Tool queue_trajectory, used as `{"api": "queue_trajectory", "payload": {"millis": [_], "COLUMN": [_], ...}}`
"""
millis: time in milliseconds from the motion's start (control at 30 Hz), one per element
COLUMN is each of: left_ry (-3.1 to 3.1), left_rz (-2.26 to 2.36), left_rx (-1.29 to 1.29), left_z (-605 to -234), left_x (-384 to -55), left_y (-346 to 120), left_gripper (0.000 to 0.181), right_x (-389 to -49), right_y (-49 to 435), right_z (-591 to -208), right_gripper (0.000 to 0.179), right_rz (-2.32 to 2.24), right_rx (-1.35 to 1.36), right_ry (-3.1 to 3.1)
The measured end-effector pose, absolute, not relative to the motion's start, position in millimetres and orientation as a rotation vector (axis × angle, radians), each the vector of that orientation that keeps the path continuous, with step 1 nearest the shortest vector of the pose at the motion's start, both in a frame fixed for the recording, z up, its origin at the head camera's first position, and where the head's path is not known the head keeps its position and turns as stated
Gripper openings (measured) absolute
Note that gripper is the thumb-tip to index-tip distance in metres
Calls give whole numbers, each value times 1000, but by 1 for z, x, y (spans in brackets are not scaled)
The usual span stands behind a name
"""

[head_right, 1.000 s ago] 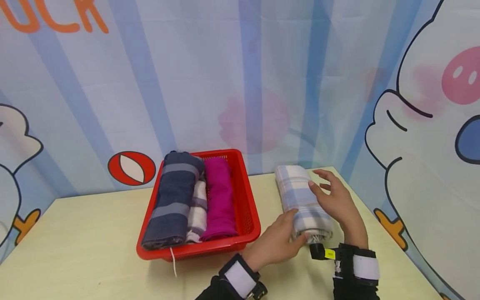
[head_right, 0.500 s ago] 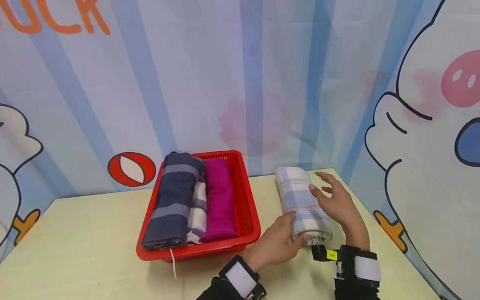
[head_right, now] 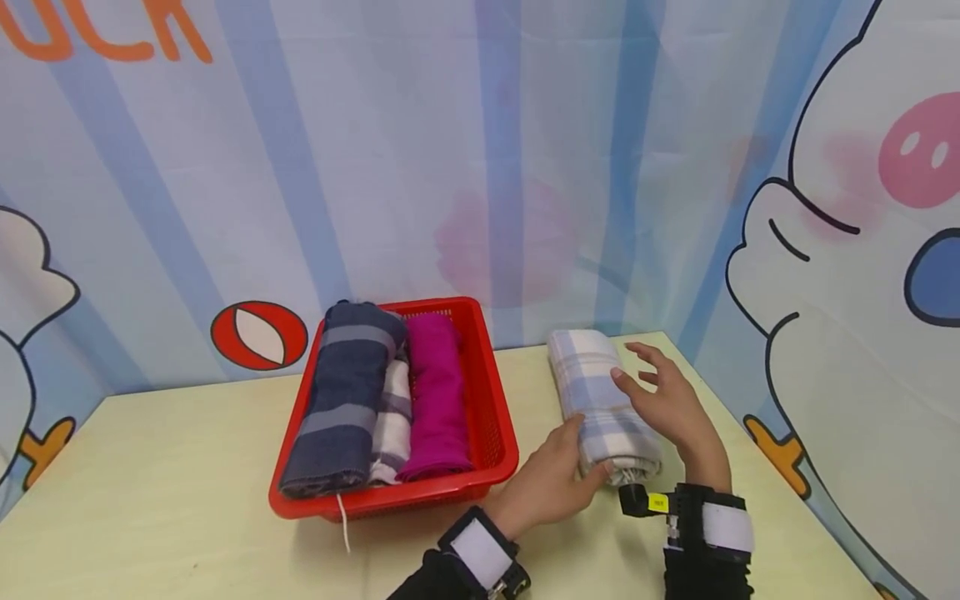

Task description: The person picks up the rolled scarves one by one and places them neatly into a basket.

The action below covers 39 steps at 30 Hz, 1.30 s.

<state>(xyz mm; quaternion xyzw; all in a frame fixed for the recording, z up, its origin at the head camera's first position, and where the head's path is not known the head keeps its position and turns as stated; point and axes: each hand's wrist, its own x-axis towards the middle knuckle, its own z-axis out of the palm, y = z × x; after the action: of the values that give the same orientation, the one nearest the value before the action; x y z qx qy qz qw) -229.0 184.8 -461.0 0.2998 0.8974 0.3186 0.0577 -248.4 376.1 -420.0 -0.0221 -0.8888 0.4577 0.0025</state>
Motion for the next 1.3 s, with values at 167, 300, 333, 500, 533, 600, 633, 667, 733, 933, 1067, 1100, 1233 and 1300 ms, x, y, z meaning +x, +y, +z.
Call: {"api": "queue_trajectory", "payload": {"millis": [167,300,333,500,533,600,633,667,733,933,1067,1100,1233,1300], "left_ry": [2709,2685,2679,2661,2661,2663,2665,2668,2678,2698,2674,2664,2622,2610], "left_rz": [983,988,989,1001,1000,998,995,991,975,965,994,1002,1025,1030], "left_rx": [902,896,895,890,887,884,885,885,892,919,896,889,865,863], "left_z": [-464,-466,-467,-470,-470,-470,-470,-470,-471,-472,-472,-472,-472,-472], "left_x": [-230,-230,-230,-230,-230,-230,-230,-230,-231,-233,-234,-234,-235,-235], "left_y": [186,186,186,187,187,187,187,187,187,186,187,187,186,186], "left_gripper": [72,71,71,71,72,72,73,73,73,73,76,76,78,78], "right_x": [-252,-253,-254,-255,-255,-256,-257,-257,-257,-258,-259,-259,-260,-260], "right_y": [377,378,378,380,380,381,381,381,382,384,386,386,387,387], "right_z": [-424,-428,-429,-435,-436,-438,-438,-439,-441,-444,-448,-450,-454,-456], "right_gripper": [77,77,77,78,78,79,79,79,79,80,80,80,80,81], "right_rz": [1461,1461,1457,1452,1452,1453,1456,1465,1493,1578,1608,1616,1629,1637], "right_rx": [-91,-107,-106,-94,-94,-98,-101,-103,-104,-111,-107,-105,-124,-133], "right_ry": [-2815,-2830,-2835,-2857,-2862,-2872,-2876,-2880,-2887,-2920,-2947,-2955,-2979,-2980]}}
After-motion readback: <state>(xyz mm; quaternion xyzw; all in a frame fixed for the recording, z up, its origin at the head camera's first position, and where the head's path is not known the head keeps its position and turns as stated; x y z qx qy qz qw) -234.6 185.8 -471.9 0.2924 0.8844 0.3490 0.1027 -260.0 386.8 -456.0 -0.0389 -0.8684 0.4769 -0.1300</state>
